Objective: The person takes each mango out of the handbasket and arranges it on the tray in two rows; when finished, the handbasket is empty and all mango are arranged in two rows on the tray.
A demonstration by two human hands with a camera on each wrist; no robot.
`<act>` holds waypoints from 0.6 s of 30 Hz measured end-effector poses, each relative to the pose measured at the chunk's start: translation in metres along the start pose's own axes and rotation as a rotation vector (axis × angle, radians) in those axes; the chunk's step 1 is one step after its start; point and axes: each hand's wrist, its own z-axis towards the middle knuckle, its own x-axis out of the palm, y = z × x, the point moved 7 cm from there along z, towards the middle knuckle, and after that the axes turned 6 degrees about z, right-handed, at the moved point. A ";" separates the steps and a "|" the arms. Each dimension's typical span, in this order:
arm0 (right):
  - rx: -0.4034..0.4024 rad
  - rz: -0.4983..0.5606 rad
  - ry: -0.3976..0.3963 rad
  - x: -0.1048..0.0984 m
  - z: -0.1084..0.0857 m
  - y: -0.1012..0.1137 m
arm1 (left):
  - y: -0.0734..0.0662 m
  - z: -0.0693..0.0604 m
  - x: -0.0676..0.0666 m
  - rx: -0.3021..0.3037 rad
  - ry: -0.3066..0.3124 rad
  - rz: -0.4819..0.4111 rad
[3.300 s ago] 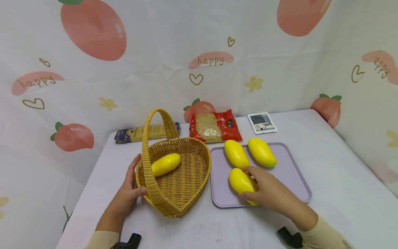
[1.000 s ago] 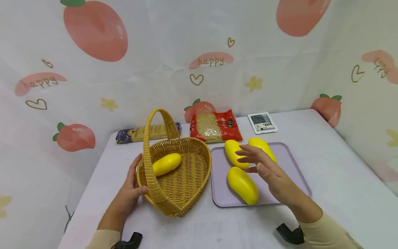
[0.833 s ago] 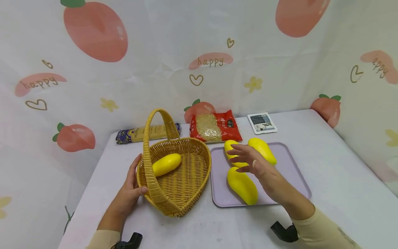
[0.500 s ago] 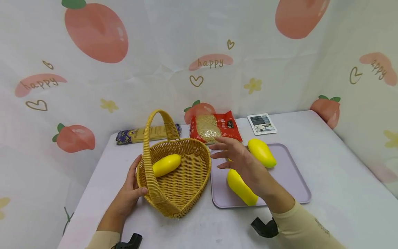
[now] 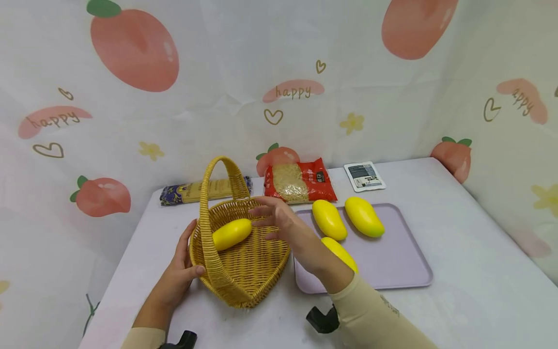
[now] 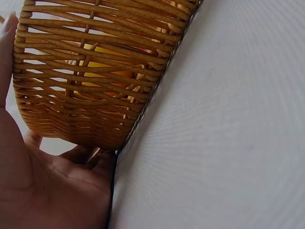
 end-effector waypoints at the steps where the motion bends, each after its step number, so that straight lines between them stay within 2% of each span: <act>1: 0.010 0.000 -0.007 0.002 0.005 -0.004 | 0.000 0.000 0.000 -0.002 -0.003 0.002; 7: 0.084 0.004 -0.046 0.010 0.035 -0.025 | -0.001 -0.001 -0.001 -0.011 -0.010 0.000; 10: 0.104 -0.011 -0.037 0.016 0.047 -0.034 | -0.001 -0.001 0.000 -0.010 -0.001 -0.008; 18: 0.082 -0.068 -0.002 0.033 0.070 -0.050 | 0.002 0.000 0.001 -0.020 -0.003 -0.002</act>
